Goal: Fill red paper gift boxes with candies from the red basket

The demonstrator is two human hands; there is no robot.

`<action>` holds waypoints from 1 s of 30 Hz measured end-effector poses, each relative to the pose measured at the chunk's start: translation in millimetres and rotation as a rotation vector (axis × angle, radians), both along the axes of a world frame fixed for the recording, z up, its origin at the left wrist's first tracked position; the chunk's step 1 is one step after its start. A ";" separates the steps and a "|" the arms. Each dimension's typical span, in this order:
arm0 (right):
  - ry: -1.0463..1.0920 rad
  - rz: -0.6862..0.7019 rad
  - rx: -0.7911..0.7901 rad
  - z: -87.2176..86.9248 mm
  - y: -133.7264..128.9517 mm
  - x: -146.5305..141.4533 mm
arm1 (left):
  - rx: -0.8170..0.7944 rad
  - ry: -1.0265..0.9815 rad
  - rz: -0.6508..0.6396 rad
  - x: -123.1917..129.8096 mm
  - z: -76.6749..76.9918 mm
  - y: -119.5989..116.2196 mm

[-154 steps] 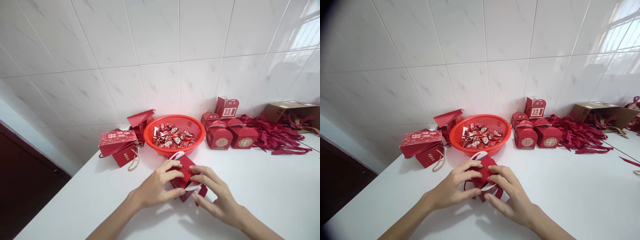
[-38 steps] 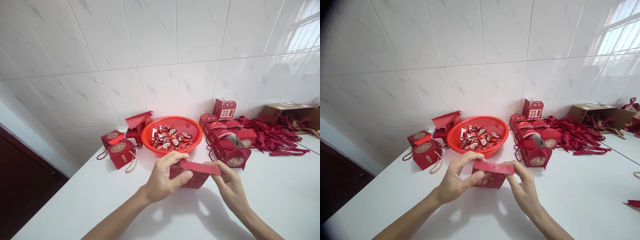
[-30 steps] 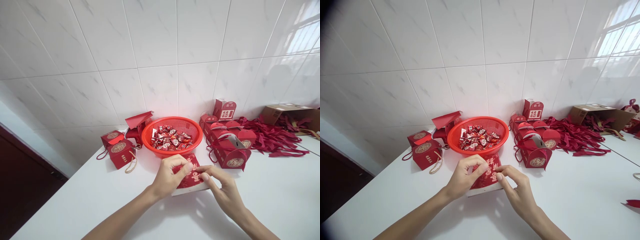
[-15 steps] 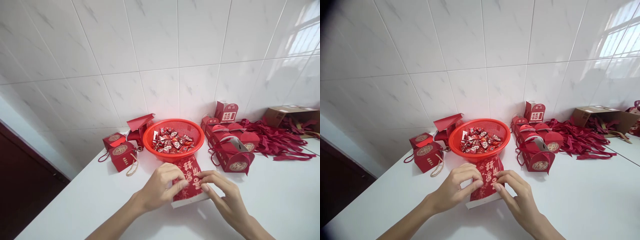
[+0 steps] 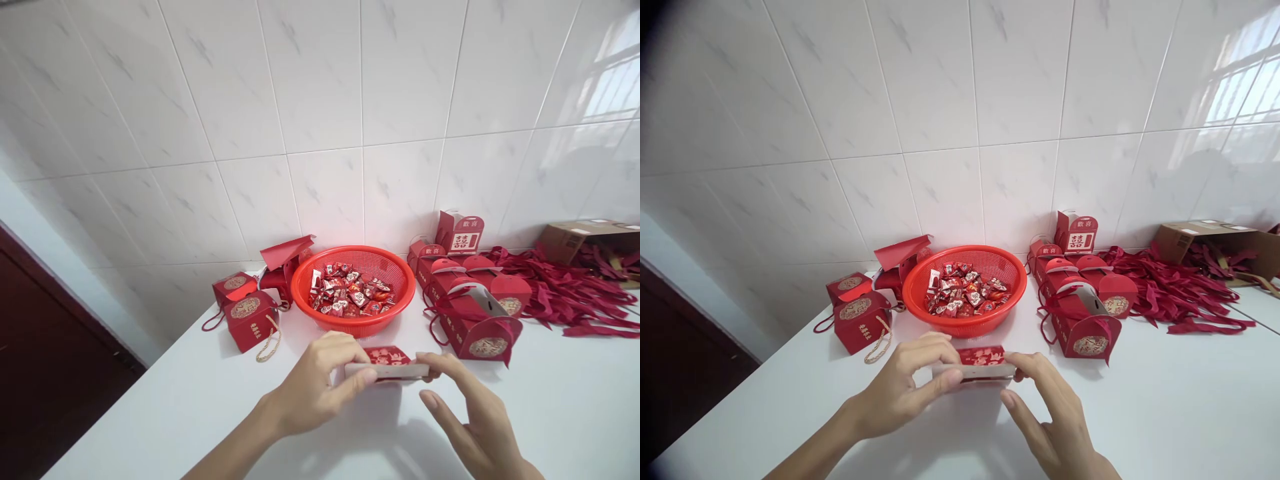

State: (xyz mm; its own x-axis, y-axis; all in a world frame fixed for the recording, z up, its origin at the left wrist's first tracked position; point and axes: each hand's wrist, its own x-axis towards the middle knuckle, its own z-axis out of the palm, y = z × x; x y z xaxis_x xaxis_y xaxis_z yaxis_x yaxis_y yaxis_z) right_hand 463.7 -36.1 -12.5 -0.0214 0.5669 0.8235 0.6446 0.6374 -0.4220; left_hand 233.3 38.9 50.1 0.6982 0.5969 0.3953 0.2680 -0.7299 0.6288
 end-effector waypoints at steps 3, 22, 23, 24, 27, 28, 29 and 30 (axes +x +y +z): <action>-0.033 0.044 0.026 -2.3 -2.3 3.1 | -0.122 -0.061 0.048 5.8 5.4 4.9; -0.054 0.017 0.029 -5.0 -2.0 5.1 | -0.267 -0.250 0.061 29.7 -3.6 1.9; -0.054 0.013 0.014 -5.4 -2.1 6.1 | -0.280 -0.239 0.052 29.4 -3.6 0.8; -0.058 0.008 -0.006 -6.0 -2.1 7.1 | -0.293 -0.228 0.043 28.9 -3.5 -0.2; -0.066 0.006 -0.085 -7.7 -1.4 9.3 | -0.315 -0.207 0.019 25.9 -2.7 -2.1; -0.057 0.016 -0.117 -7.7 -0.9 9.6 | -0.321 -0.191 0.015 24.7 -2.5 -2.1; -0.040 0.034 -0.148 -7.2 -0.2 9.6 | -0.330 -0.169 0.008 23.4 -2.5 -1.8; -0.013 0.054 -0.176 -6.2 0.6 9.3 | -0.346 -0.146 0.000 22.0 -2.8 -1.2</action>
